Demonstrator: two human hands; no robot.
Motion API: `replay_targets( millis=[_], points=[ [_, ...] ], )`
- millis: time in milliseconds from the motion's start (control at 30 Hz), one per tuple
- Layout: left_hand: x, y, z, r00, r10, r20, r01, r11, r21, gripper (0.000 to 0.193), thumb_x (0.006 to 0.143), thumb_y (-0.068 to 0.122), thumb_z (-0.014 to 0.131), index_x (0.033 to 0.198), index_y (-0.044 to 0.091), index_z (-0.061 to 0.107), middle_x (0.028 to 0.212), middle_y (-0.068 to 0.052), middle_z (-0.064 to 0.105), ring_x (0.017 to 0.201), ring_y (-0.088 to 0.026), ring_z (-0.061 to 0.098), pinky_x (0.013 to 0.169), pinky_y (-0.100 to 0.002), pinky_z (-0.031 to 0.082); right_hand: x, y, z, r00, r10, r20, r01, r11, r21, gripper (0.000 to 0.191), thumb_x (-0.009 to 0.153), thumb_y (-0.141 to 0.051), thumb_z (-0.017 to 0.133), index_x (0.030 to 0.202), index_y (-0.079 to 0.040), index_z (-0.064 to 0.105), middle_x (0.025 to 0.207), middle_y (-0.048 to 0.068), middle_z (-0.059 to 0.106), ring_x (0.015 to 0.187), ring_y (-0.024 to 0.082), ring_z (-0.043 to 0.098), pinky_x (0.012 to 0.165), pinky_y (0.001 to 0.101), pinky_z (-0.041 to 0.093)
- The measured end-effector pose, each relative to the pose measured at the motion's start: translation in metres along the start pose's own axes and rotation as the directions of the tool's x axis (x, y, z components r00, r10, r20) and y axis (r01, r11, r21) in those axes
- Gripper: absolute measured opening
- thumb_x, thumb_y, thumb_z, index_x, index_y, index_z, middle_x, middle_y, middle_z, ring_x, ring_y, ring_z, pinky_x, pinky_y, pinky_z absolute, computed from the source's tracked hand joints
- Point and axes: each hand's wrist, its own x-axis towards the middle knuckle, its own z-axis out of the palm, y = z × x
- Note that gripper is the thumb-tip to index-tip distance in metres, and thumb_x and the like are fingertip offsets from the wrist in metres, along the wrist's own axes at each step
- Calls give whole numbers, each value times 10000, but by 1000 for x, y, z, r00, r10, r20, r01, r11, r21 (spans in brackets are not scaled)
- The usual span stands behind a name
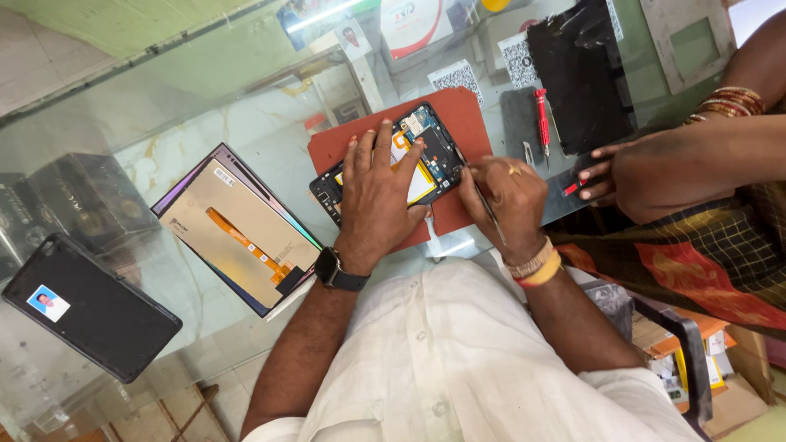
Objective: The person repairs a tablet at a glass counter, prying open its back cover and working on the internal battery and board with a pry tool and screwdriver. They then handle a new screen panel, press a back cover onto the device, and apply adhesive from a yellow bottle to the opened tablet.
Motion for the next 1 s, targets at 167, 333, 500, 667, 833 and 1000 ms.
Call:
replay_targets(
  millis=[167,333,500,667,833,1000],
  points=[
    [0,0,-1,1000,-13,11,13,1000,6,951,590,349,951,1435,166,555,1561,-262,336,1446,-436,296,1208,-561,193,1,-1,2,999,-27,-25,27,1000,9,147,940,-14,771,863,-18,645,878,120,738,858,295,747,837,406,581],
    [-2,0,-2,1000,-4,8,4,1000,1,944,603,354,947,1439,166,553,1567,-257,339,1447,-438,300,1212,-560,193,2,-2,1,999,-39,-18,39,999,-2,152,936,-13,775,858,-18,645,858,114,735,870,308,749,821,408,577],
    [0,-1,-3,1000,-3,7,3,1000,6,942,588,352,952,1425,161,564,1551,-266,344,1442,-431,308,1208,-567,192,2,-4,0,1000,-20,-8,20,1000,-19,153,923,-14,776,848,-14,644,866,124,736,856,313,746,804,405,576],
    [-1,0,-4,1000,-6,6,6,1000,4,928,595,350,948,1421,164,571,1559,-255,351,1442,-429,313,1209,-565,203,4,-4,1,999,-34,-7,34,999,-6,176,928,-8,781,833,-14,633,854,119,731,853,313,750,798,403,570],
    [-2,-1,-4,1000,3,1,-3,1000,6,939,594,349,949,1427,160,561,1555,-264,348,1434,-441,311,1204,-569,201,7,-4,1,1000,-23,-16,23,1000,16,165,925,-8,778,841,-13,637,868,128,738,819,300,742,776,396,568],
    [-1,-1,-3,1000,-1,12,1,1000,2,937,602,354,943,1436,170,556,1559,-255,352,1445,-433,316,1217,-568,201,6,-5,4,1000,-15,-20,15,1000,9,116,931,2,782,888,-5,675,831,115,726,827,309,742,797,402,570]
  ],
)
